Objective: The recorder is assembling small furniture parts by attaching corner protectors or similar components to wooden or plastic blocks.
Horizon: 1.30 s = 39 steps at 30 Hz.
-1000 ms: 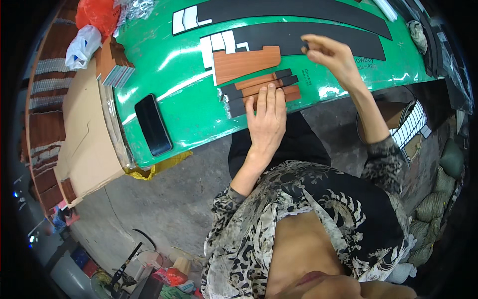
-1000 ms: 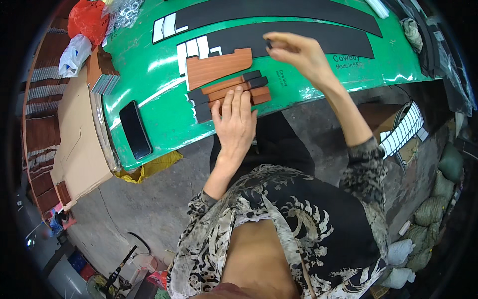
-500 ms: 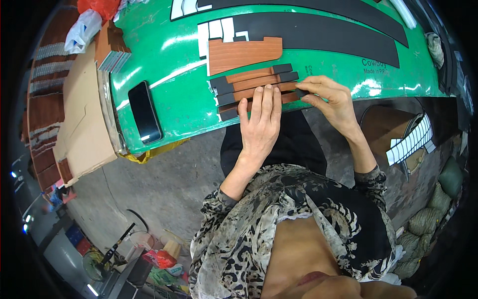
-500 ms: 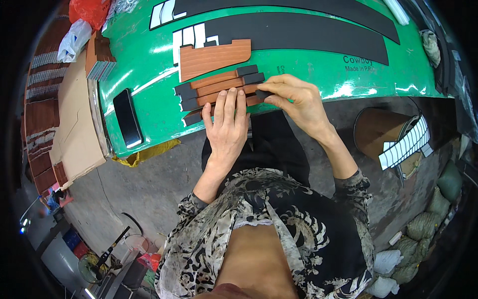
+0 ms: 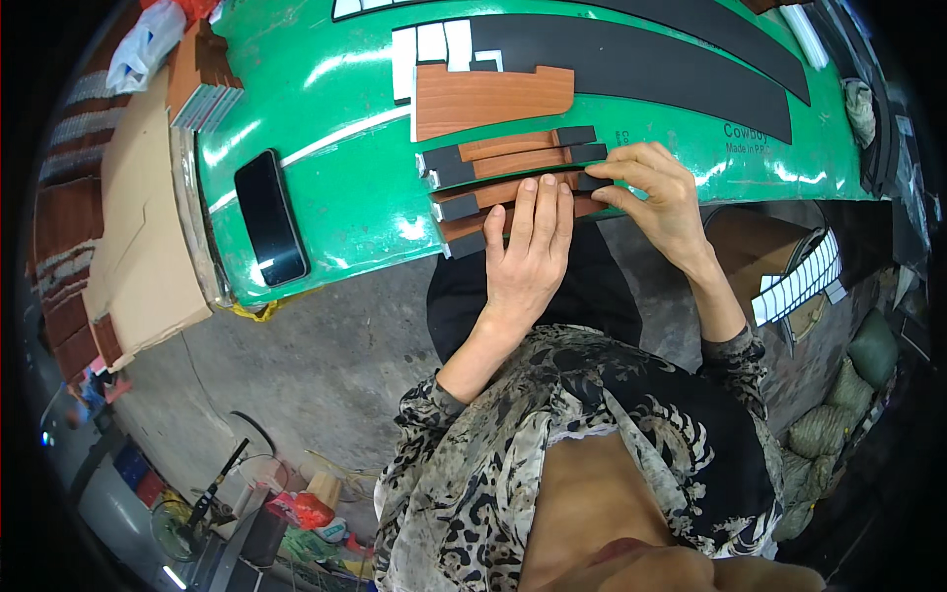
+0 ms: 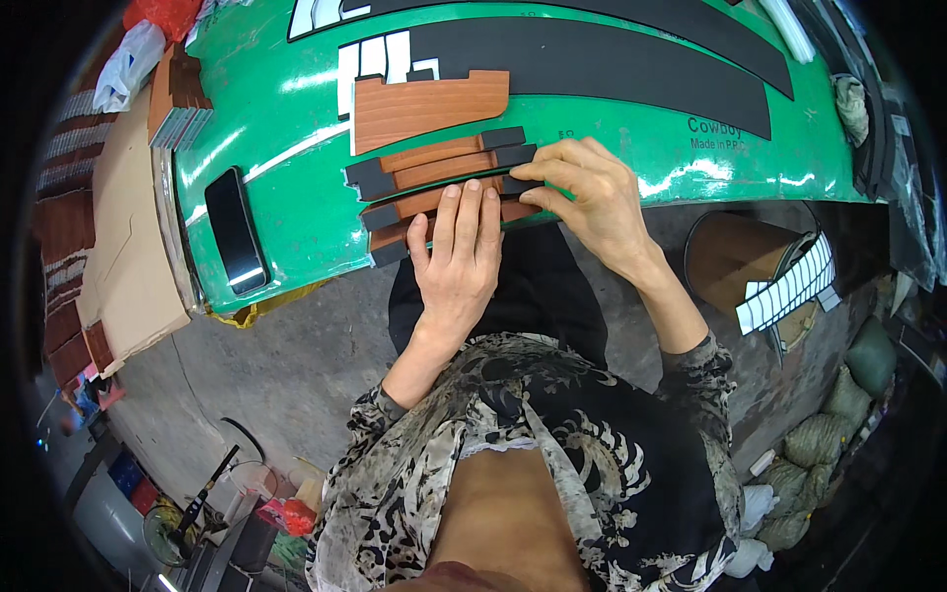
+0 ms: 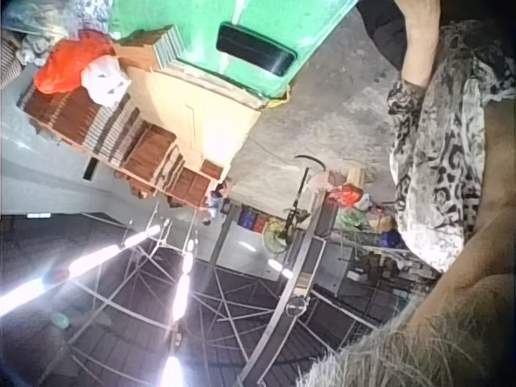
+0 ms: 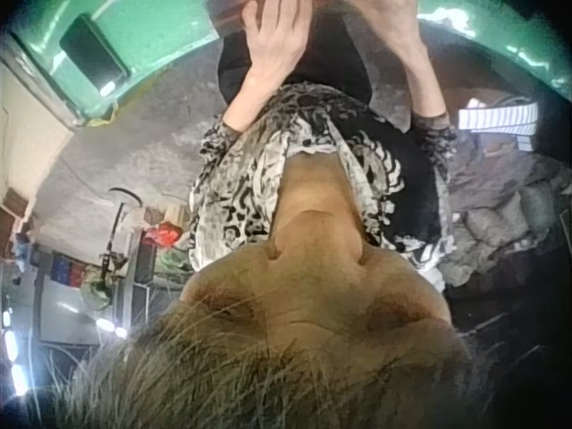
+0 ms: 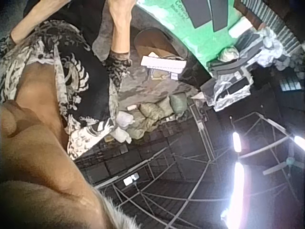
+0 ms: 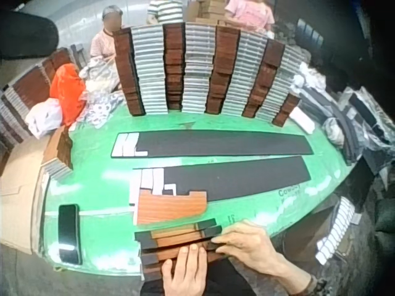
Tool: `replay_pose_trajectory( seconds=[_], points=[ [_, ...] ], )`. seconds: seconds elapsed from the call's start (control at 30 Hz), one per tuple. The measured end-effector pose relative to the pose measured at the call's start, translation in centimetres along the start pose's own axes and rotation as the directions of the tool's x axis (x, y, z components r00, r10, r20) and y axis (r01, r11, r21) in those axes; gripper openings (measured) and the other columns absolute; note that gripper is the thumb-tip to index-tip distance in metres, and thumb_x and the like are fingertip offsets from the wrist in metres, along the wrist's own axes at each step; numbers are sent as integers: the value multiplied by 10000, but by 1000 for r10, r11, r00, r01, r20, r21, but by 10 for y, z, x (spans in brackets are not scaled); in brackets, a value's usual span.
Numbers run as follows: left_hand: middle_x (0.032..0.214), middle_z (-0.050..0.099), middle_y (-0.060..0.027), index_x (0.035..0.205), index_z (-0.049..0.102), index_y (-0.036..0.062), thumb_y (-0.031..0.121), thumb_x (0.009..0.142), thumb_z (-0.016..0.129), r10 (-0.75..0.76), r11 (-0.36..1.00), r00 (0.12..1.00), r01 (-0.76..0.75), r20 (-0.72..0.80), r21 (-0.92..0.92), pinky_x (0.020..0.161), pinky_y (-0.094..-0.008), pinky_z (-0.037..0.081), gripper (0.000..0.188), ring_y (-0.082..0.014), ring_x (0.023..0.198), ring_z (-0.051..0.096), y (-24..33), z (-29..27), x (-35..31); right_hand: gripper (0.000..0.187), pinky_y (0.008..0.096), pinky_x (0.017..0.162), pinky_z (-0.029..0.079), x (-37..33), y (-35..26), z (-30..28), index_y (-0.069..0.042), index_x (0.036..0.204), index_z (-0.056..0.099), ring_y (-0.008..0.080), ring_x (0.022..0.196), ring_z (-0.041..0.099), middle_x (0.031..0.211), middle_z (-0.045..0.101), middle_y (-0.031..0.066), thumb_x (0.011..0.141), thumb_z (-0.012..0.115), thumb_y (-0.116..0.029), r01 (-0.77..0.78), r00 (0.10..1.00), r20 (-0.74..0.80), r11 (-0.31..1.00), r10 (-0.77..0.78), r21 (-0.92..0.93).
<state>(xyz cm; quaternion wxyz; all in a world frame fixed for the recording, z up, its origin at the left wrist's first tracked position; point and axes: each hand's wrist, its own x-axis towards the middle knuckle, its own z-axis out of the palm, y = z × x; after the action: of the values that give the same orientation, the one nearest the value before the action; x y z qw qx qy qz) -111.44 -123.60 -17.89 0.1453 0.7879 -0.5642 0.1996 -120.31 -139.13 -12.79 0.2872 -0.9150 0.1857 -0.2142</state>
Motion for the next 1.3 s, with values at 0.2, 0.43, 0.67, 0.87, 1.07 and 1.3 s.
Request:
replay_pose_trajectory(
  seconds=[0.2,0.43,0.67,0.87,1.07,1.3],
  points=[
    [1229,547,-54,1165,575,103,199,823,606,-2,1000,1000,2,-8,-1,990,-434,300,357,-206,1158,501,-1,0,1,238,317,651,469,9,1,-5,-87,885,694,205,754,564,826,622,26,652,739,-97,28,997,73,1000,-27,-13],
    [1225,550,-47,1162,576,107,202,826,600,-13,1000,1000,13,3,-6,1005,-431,282,349,-200,1160,500,1,1,0,233,324,674,479,10,-3,-7,-70,903,687,212,790,585,844,625,37,674,728,-85,-42,989,146,999,38,28],
    [1219,553,-46,1149,585,109,193,828,594,-14,1000,1000,14,-11,-8,1008,-429,280,332,-197,1159,501,0,1,0,239,317,658,483,12,-2,-10,-63,922,685,211,785,592,858,625,41,686,719,-68,-63,989,137,997,57,35],
    [1204,560,-48,1149,585,106,191,838,578,-9,1000,1000,9,-10,-3,1002,-426,285,323,-194,1148,508,0,1,0,238,314,657,474,11,-5,-11,-72,932,693,202,769,576,849,622,33,695,712,-76,-6,987,161,1000,10,-27],
    [1206,558,-47,1155,580,104,185,844,557,-13,1000,1000,13,-19,-11,997,-426,288,322,-193,1147,507,0,2,0,233,309,653,469,11,-4,-10,-70,926,695,193,759,566,838,621,23,695,712,-86,9,988,155,999,-2,-45],
    [1224,550,-48,1169,573,108,180,844,531,-5,1000,1000,5,-4,9,1004,-428,280,336,-194,1160,502,0,1,-1,225,304,650,471,11,-4,-9,-66,917,697,189,752,563,840,623,18,692,709,-75,7,988,157,999,-2,-35]
  ],
)
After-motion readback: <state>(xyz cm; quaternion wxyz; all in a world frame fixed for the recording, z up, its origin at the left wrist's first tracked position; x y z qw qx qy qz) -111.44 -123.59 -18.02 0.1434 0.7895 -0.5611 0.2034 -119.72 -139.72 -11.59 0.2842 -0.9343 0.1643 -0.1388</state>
